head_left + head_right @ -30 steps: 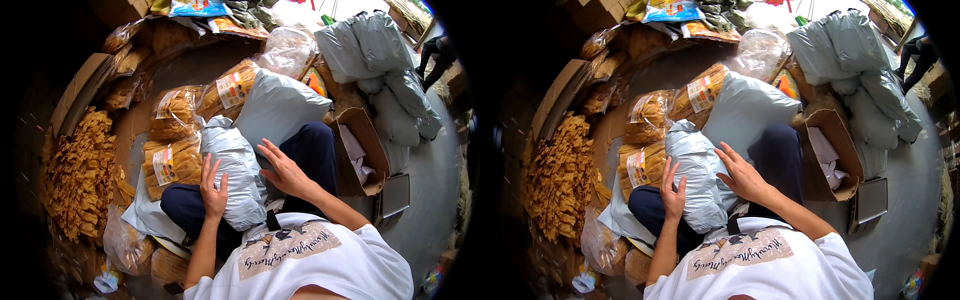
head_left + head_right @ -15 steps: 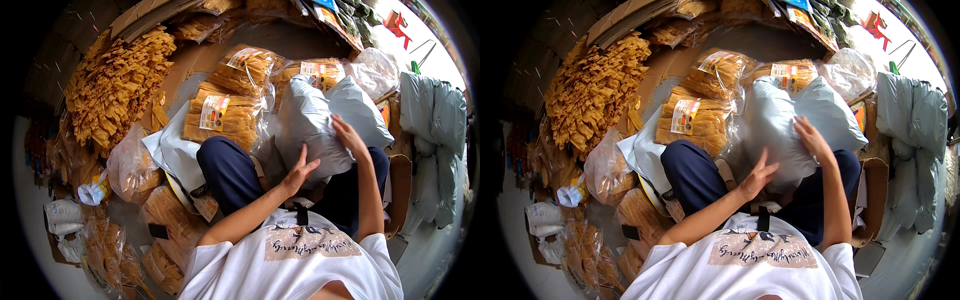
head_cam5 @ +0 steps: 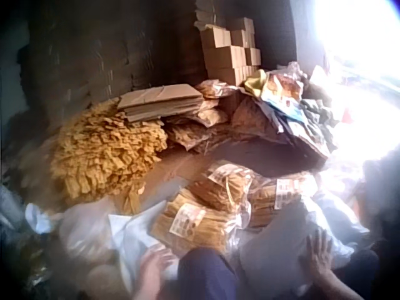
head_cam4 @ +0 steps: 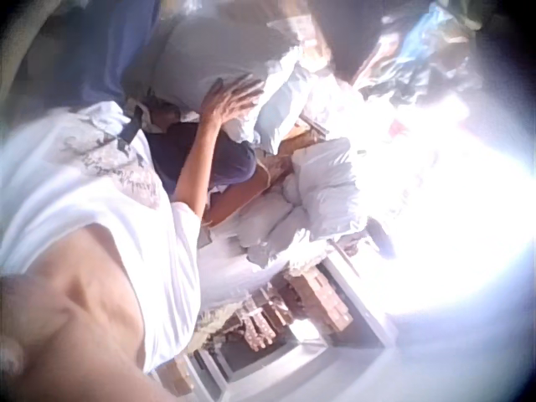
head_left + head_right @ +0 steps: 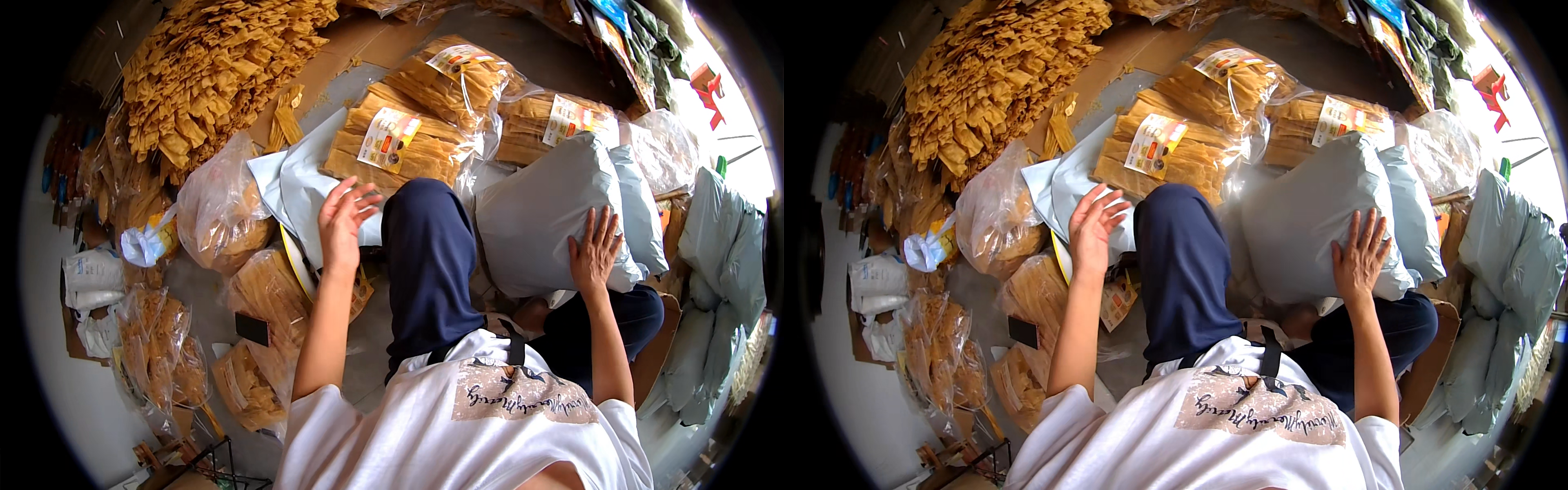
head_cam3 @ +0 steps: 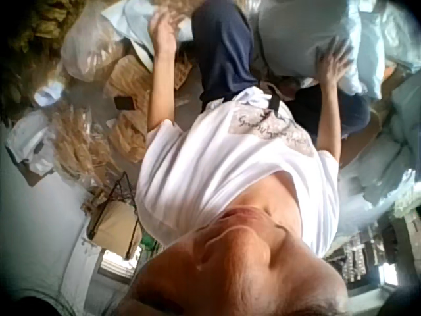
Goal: The person sits on the floor and repeatedly packs pre-packaged dried food items into grey shipping mailers. They open the mailer, insert the food package, and fold the top of the mailer closed. The person handles multiple packages and mailers in a repetitive sequence.
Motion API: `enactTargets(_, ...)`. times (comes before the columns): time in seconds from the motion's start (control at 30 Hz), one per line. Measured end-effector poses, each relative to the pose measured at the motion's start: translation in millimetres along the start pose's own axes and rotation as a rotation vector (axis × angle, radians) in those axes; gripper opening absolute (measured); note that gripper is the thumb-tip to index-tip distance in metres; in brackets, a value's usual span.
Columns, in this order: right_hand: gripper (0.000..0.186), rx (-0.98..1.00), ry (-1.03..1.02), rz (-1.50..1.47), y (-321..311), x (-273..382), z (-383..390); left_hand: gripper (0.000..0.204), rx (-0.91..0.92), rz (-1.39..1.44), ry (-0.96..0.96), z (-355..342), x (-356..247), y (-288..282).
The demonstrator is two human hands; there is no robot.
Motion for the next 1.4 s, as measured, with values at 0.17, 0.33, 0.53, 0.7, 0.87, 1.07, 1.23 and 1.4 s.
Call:
enactTargets(0.17,0.073,-0.049,-0.055,0.007,-1.7,13.3,-12.4,0.041,-0.384,-0.032,-0.282,9.4,115.5,-155.4)
enactTargets(0.33,0.072,-0.047,-0.045,-0.004,-2.0,17.8,-20.0,0.035,0.191,-0.230,-0.349,-4.7,235.1,-123.8)
enactTargets(0.53,0.076,-0.021,-0.021,-0.008,2.9,16.7,-26.0,0.029,0.306,-0.245,-0.769,-46.7,320.8,-75.9)
enactTargets(0.7,0.081,0.017,0.001,-0.031,7.3,13.2,-27.6,0.023,0.170,-0.173,-0.940,-70.1,361.8,-62.7)
enactTargets(0.87,0.081,0.035,0.023,-0.070,12.5,11.1,-27.4,0.018,0.066,-0.139,-0.989,-73.8,391.2,-51.4)
enactTargets(1.07,0.083,0.038,0.030,-0.069,10.6,13.0,-26.7,0.014,0.025,-0.063,-0.961,-70.2,392.4,-35.9)
enactTargets(1.23,0.085,0.132,0.064,-0.124,0.2,21.0,-37.2,0.013,0.103,0.028,-0.732,-108.1,321.2,-7.3)
enactTargets(1.4,0.092,0.413,0.105,-0.477,-27.2,15.6,-53.0,0.020,0.309,-0.248,-0.198,-173.0,65.2,89.0)
Point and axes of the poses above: each hand's wrist, its own z-axis away from the middle knuckle, its own y-axis out of the palm, x = y × z, the point moved 5 cm from there along -z, towards the middle knuckle, and after that the axes turned 2 degrees about z, right-handed, at the moved point
